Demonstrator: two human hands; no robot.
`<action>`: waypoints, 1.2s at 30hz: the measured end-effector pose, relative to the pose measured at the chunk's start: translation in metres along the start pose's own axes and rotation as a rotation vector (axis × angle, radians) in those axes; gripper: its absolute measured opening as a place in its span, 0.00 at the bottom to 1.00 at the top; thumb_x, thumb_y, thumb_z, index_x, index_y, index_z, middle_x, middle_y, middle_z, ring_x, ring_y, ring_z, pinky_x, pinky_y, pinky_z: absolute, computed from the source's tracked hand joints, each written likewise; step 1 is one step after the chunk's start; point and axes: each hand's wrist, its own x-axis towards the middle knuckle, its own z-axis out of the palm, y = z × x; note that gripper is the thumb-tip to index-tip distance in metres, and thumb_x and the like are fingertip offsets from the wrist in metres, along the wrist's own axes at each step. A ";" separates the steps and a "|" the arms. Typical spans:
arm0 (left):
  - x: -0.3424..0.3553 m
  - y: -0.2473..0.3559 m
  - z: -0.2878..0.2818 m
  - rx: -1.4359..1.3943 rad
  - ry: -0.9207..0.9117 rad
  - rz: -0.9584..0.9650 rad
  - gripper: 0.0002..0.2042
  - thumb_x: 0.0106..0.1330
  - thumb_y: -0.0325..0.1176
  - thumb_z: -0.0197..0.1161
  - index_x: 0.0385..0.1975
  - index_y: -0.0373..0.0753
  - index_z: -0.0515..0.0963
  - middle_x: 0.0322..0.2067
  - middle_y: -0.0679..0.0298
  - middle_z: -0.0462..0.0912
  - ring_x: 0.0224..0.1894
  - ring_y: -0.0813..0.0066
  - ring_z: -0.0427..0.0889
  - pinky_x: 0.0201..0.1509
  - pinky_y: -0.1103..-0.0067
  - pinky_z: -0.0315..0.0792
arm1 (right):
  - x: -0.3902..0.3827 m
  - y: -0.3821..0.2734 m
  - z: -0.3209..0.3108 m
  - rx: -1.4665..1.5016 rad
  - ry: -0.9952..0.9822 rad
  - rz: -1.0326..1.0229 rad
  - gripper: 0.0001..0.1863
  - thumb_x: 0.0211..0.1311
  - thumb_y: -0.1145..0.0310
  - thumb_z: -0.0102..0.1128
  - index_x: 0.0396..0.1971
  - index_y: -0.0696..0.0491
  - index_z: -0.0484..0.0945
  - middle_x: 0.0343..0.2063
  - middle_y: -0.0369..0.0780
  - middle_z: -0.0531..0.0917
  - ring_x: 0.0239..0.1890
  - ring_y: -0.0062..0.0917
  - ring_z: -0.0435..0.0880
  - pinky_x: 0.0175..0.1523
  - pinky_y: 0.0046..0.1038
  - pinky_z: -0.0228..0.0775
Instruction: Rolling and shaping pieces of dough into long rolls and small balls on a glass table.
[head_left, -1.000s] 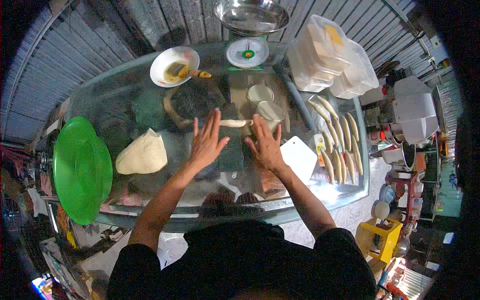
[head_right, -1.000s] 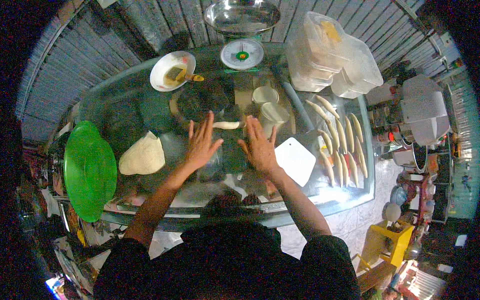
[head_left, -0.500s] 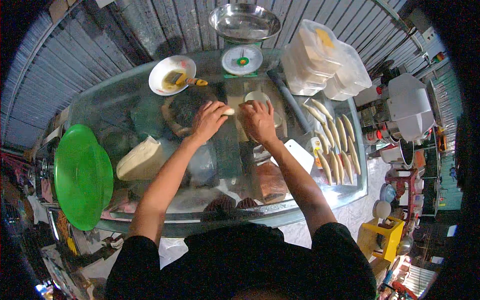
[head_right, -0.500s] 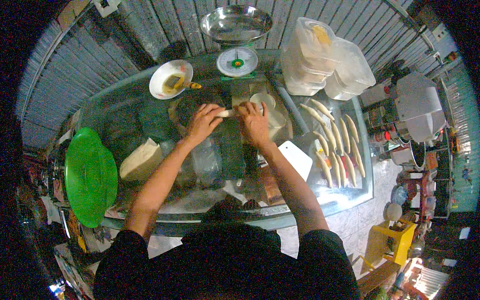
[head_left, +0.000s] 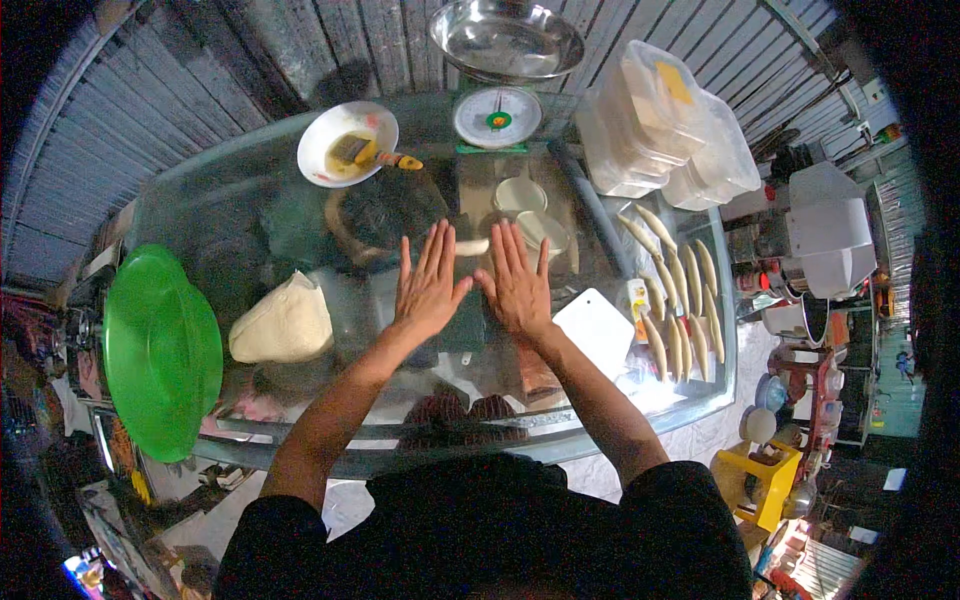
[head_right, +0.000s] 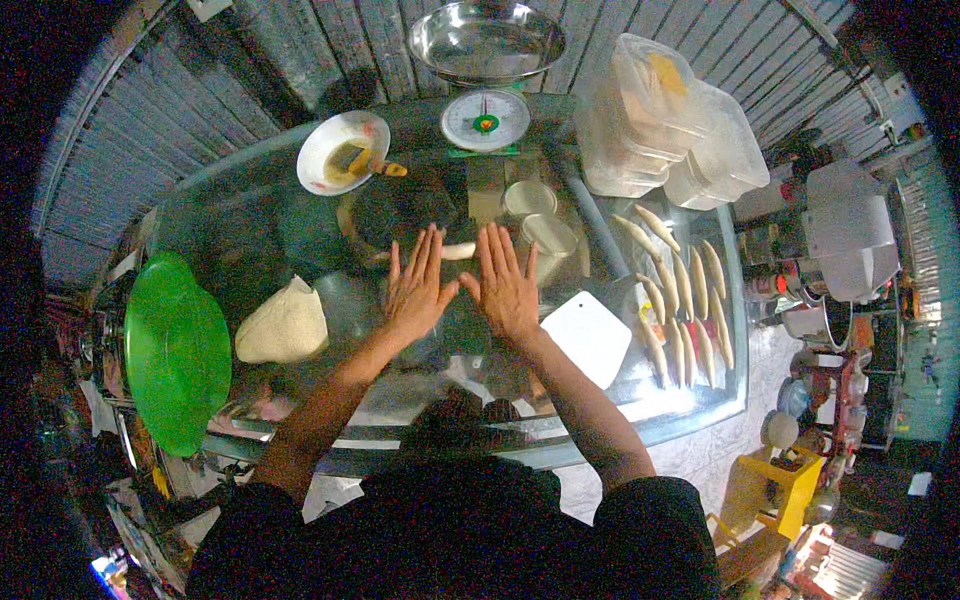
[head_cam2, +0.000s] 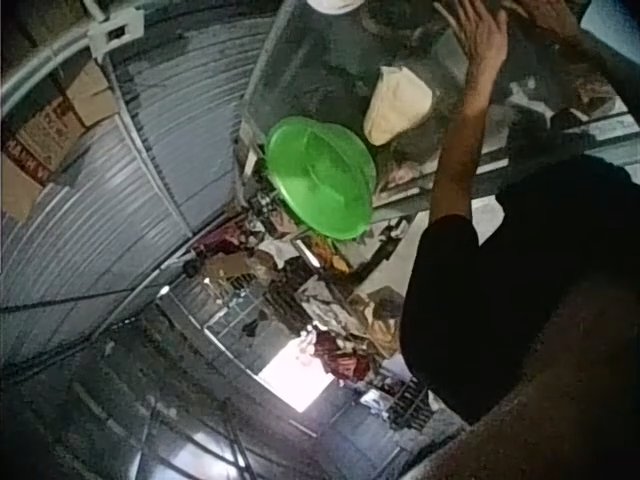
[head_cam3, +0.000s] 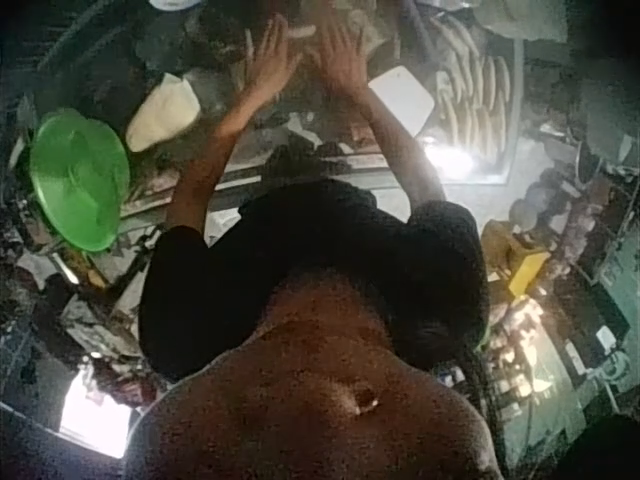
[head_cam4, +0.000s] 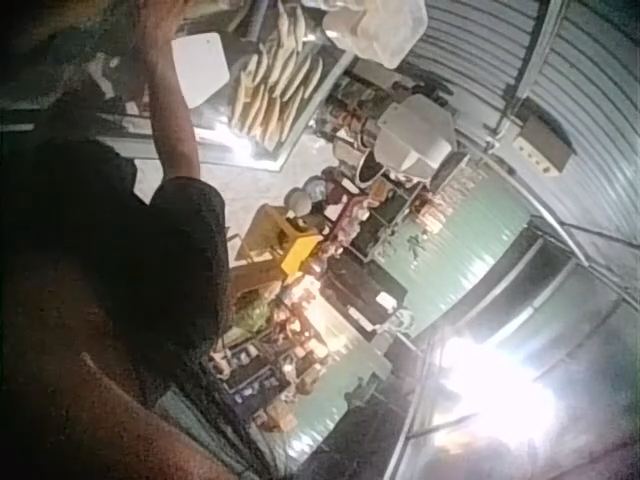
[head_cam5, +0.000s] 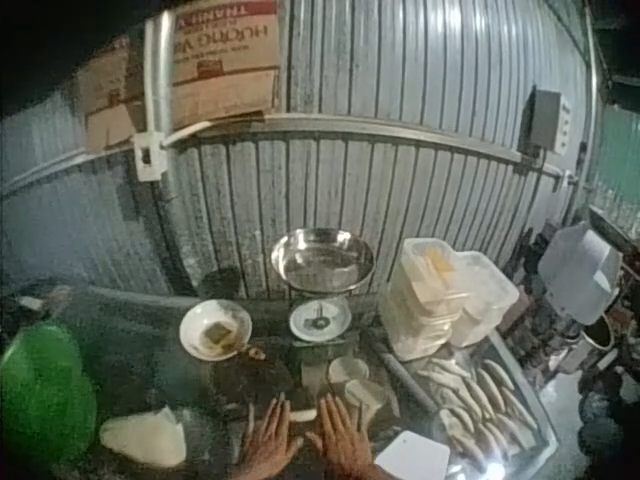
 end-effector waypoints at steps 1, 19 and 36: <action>-0.006 0.006 -0.002 -0.028 0.008 0.012 0.45 0.62 0.43 0.62 0.73 0.31 0.45 0.75 0.50 0.47 0.76 0.59 0.49 0.76 0.50 0.34 | -0.008 -0.002 -0.005 0.016 -0.019 -0.002 0.39 0.72 0.45 0.42 0.72 0.56 0.53 0.73 0.43 0.57 0.76 0.33 0.52 0.74 0.57 0.36; 0.008 -0.011 -0.002 -0.088 -0.023 0.041 0.43 0.68 0.47 0.59 0.74 0.36 0.43 0.74 0.56 0.50 0.75 0.61 0.52 0.77 0.53 0.36 | 0.003 0.011 -0.013 0.073 -0.061 -0.048 0.37 0.73 0.47 0.44 0.73 0.53 0.52 0.72 0.42 0.58 0.74 0.35 0.55 0.74 0.57 0.36; 0.021 -0.020 -0.023 -0.214 0.326 0.108 0.16 0.54 0.36 0.73 0.43 0.40 0.84 0.42 0.65 0.79 0.49 0.63 0.75 0.56 0.68 0.66 | 0.017 0.028 -0.017 0.305 0.252 -0.027 0.22 0.59 0.63 0.63 0.54 0.47 0.79 0.46 0.43 0.77 0.49 0.40 0.73 0.54 0.43 0.66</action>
